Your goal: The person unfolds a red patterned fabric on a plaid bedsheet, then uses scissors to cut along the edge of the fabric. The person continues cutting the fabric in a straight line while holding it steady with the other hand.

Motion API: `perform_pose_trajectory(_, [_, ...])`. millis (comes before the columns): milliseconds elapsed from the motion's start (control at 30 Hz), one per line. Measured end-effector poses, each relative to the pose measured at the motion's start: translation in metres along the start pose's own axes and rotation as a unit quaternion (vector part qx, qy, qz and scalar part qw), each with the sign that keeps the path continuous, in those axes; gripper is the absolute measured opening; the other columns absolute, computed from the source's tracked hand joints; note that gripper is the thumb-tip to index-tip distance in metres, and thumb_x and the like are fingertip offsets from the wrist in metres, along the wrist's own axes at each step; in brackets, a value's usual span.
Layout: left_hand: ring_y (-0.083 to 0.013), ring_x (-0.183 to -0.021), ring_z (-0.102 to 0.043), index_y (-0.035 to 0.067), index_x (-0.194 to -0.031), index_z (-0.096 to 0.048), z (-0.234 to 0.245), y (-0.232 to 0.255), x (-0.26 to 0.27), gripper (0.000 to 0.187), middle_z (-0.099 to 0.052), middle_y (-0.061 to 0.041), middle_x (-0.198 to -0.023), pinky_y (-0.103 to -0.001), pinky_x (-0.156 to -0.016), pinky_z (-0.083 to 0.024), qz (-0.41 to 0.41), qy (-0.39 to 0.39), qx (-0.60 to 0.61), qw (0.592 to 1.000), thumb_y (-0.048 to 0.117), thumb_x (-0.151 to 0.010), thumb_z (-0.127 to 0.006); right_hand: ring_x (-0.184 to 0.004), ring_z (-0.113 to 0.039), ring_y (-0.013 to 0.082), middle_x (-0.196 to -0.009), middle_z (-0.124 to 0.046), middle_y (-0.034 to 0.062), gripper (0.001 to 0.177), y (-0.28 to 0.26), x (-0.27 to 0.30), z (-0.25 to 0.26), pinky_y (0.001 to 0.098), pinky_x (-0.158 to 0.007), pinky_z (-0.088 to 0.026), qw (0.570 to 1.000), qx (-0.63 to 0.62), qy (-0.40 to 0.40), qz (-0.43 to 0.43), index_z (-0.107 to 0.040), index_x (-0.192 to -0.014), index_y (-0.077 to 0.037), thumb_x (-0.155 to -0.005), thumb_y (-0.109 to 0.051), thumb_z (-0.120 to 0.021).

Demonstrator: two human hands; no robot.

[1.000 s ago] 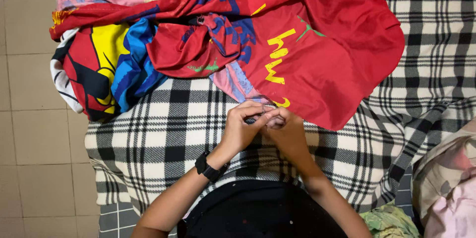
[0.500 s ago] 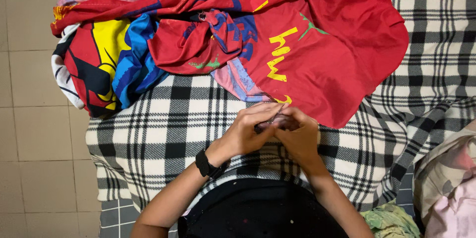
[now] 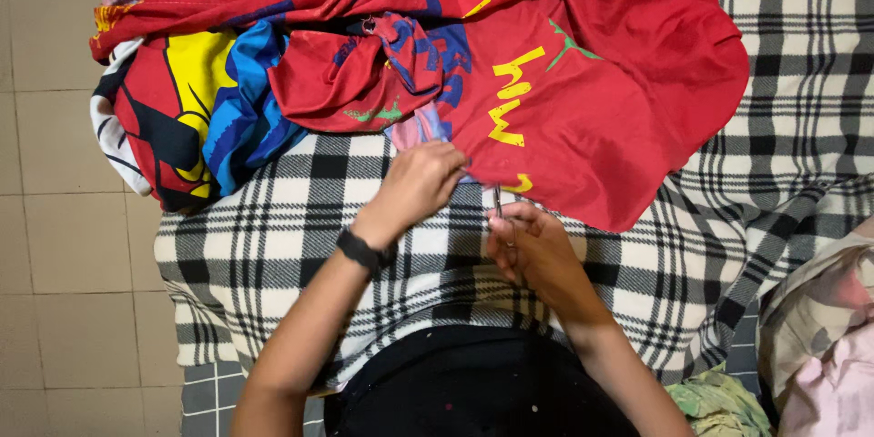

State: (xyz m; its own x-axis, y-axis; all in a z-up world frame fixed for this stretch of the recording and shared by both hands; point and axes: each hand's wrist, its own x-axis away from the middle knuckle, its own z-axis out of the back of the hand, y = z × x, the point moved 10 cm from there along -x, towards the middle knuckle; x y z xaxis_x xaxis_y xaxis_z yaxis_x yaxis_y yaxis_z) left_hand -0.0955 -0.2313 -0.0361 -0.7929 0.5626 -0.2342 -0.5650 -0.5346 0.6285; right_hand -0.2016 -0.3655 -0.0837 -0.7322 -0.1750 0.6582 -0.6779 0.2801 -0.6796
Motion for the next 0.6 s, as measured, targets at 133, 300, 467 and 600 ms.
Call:
perform_pose_trajectory(133, [-0.0287, -0.076, -0.063, -0.003, -0.103, -0.068, 0.01, 0.038, 0.04, 0.015, -0.057, -0.013, -0.086, -0.04, -0.062, -0.052, -0.054, 0.091, -0.032, 0.994, 0.0, -0.088, -0.069, -0.053, -0.058, 0.0109, -0.074, -0.067, 0.0057, 0.043, 0.015, 0.012, -0.006, 0.0235, -0.042, -0.04, 0.996, -0.06, -0.071, -0.014, -0.053, -0.131, -0.01, -0.095, -0.026, -0.069])
perform_pose_trajectory(300, [-0.0269, -0.07, -0.062, -0.006, -0.109, -0.069, 0.014, 0.065, 0.072, 0.023, -0.053, -0.011, -0.077, -0.039, -0.06, -0.051, -0.043, 0.134, -0.026, 0.99, -0.005, -0.086, -0.07, -0.069, -0.062, 0.013, -0.085, -0.067, 0.006, 0.041, 0.061, 0.018, -0.014, 0.0239, -0.055, -0.045, 0.956, -0.241, -0.126, -0.106, -0.056, -0.13, -0.008, -0.101, -0.037, -0.058])
perform_pose_trajectory(467, [-0.0238, -0.08, -0.072, -0.002, -0.109, -0.07, -0.004, 0.033, 0.085, 0.021, -0.069, -0.014, -0.094, -0.031, -0.068, -0.058, 0.135, 0.162, 0.121, 0.97, 0.0, -0.088, -0.071, -0.07, -0.057, 0.0134, -0.091, -0.069, 0.0099, 0.037, 0.074, 0.001, -0.024, 0.0237, -0.065, -0.046, 0.905, -0.355, -0.224, -0.072, -0.06, -0.121, -0.009, -0.106, -0.043, -0.053])
perform_pose_trajectory(600, [-0.0223, -0.072, -0.072, -0.006, -0.106, -0.074, -0.049, -0.018, 0.106, 0.019, -0.078, -0.015, -0.089, -0.033, -0.064, -0.058, 0.356, 0.098, 0.269, 0.889, -0.001, -0.089, -0.068, -0.068, -0.058, 0.0141, -0.088, -0.068, 0.0095, 0.034, 0.071, -0.013, 0.0, 0.0247, -0.062, -0.045, 0.934, -0.311, -0.174, -0.017, -0.061, -0.109, -0.007, -0.109, -0.04, -0.055])
